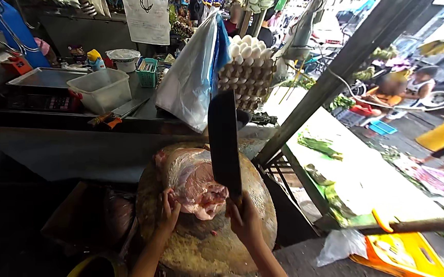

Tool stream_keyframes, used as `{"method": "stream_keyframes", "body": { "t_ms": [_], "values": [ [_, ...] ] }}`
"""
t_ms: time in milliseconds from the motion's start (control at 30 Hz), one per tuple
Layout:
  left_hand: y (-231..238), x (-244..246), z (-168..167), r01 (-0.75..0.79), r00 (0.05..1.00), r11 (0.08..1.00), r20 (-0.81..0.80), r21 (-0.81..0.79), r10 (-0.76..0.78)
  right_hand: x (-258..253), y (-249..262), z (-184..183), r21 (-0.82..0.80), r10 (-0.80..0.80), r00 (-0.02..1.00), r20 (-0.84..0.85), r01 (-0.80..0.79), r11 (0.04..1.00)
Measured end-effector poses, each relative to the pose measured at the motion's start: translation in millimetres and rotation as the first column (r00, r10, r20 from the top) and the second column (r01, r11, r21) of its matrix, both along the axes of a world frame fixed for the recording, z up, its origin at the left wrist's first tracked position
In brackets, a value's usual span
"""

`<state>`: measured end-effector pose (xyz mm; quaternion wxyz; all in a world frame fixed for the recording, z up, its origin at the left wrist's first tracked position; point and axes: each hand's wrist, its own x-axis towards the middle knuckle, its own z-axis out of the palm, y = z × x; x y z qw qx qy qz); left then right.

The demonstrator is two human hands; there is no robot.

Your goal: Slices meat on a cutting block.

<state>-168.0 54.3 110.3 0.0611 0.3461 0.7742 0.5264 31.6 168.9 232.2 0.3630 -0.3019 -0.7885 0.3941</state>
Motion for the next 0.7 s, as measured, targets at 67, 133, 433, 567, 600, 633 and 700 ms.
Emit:
{"method": "stream_keyframes", "body": {
  "t_ms": [67,133,433,567,600,633,700],
  "values": [
    [0,1,3,-0.013,1.0,1.0,0.008,-0.004,0.014,-20,8,11,0.094,0.014,1.0,-0.021,-0.012,0.995],
    [-1,4,4,-0.031,0.999,0.999,0.024,-0.011,0.031,-29,9,12,0.107,0.014,0.999,0.047,-0.019,0.994],
    [-5,23,20,-0.142,0.985,0.981,0.081,-0.129,0.153,-17,-1,-39,-0.203,0.203,0.765,0.611,-0.097,0.974],
    [-6,39,25,-0.165,0.965,0.981,-0.223,-0.103,0.139,-15,7,-45,-0.193,0.223,0.796,0.563,-0.136,0.972],
    [-9,41,24,-0.144,0.966,0.98,-0.235,-0.136,0.11,-12,9,-46,-0.213,0.238,0.797,0.555,-0.141,0.967],
    [-12,41,22,-0.128,0.967,0.979,-0.238,-0.161,0.087,-9,10,-47,-0.238,0.252,0.804,0.538,-0.142,0.961],
    [-15,33,23,-0.093,0.97,0.975,-0.238,-0.202,0.043,-3,13,-48,-0.253,0.256,0.843,0.473,-0.148,0.956]
  ]
}}
